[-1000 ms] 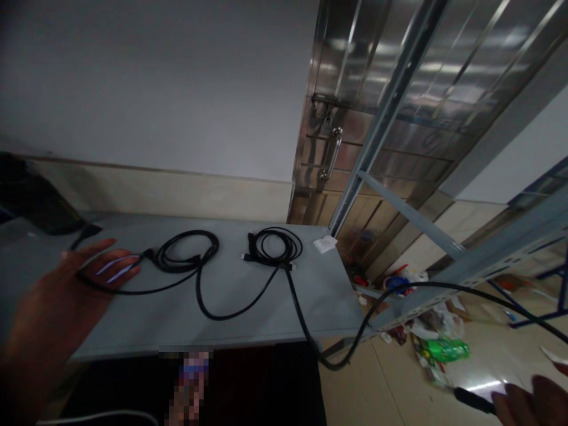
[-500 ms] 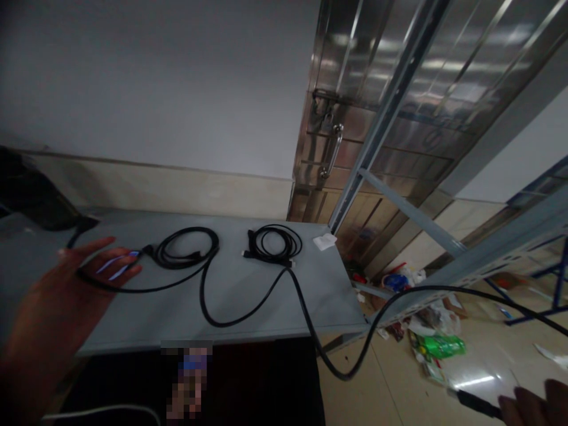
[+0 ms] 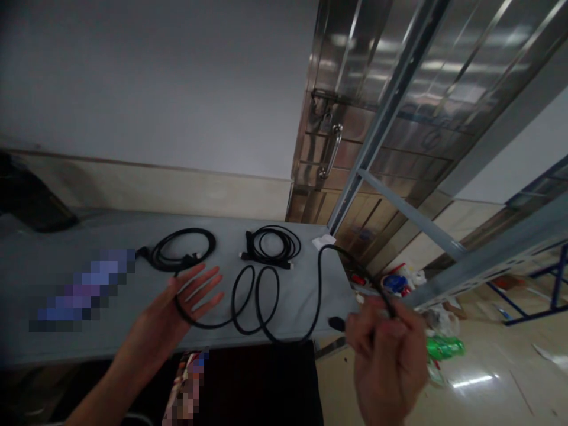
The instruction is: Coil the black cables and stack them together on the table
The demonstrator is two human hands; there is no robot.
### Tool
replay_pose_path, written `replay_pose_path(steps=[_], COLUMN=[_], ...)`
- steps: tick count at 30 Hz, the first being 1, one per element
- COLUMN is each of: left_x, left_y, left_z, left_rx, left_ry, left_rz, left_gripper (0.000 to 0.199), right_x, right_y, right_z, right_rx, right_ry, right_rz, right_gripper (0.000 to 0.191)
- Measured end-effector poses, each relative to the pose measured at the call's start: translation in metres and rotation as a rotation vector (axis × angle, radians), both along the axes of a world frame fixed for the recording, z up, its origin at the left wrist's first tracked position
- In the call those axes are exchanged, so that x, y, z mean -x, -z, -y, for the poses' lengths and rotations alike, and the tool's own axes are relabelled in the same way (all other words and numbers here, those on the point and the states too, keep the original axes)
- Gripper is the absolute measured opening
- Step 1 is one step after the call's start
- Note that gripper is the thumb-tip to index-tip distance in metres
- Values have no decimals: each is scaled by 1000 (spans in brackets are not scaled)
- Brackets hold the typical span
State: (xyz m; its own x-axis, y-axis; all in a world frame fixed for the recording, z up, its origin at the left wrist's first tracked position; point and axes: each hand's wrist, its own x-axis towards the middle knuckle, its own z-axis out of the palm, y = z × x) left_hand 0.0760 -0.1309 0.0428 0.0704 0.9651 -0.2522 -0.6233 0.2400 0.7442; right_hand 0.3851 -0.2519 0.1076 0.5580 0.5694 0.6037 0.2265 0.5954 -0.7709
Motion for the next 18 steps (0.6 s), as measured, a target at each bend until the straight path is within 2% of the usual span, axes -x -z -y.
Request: replay_pose_path(steps=[4, 7, 10, 13, 16, 18], left_x=[-15, -18, -14, -7, 1, 6], left_y=[10, 11, 8, 1, -9, -14], left_z=[12, 14, 11, 6, -1, -8], left_rx=[82, 96, 134, 170, 127, 85], left_ry=[116, 173, 184, 190, 246, 264], left_rz=[26, 9, 17, 62, 121, 96], left_gripper=[36, 30, 27, 25, 26, 30], right_x=[48, 81, 108, 123, 128, 129], right_y=[37, 64, 85, 99, 105, 105], right_z=[-38, -59, -71, -74, -77, -84], right_rx=[241, 339, 410, 456, 455, 415], right_ry=[-215, -393, -445, -483, -529, -557], right_rz=[427, 741, 968, 1095, 1126, 1163], right_gripper=[21, 25, 23, 21, 16, 26])
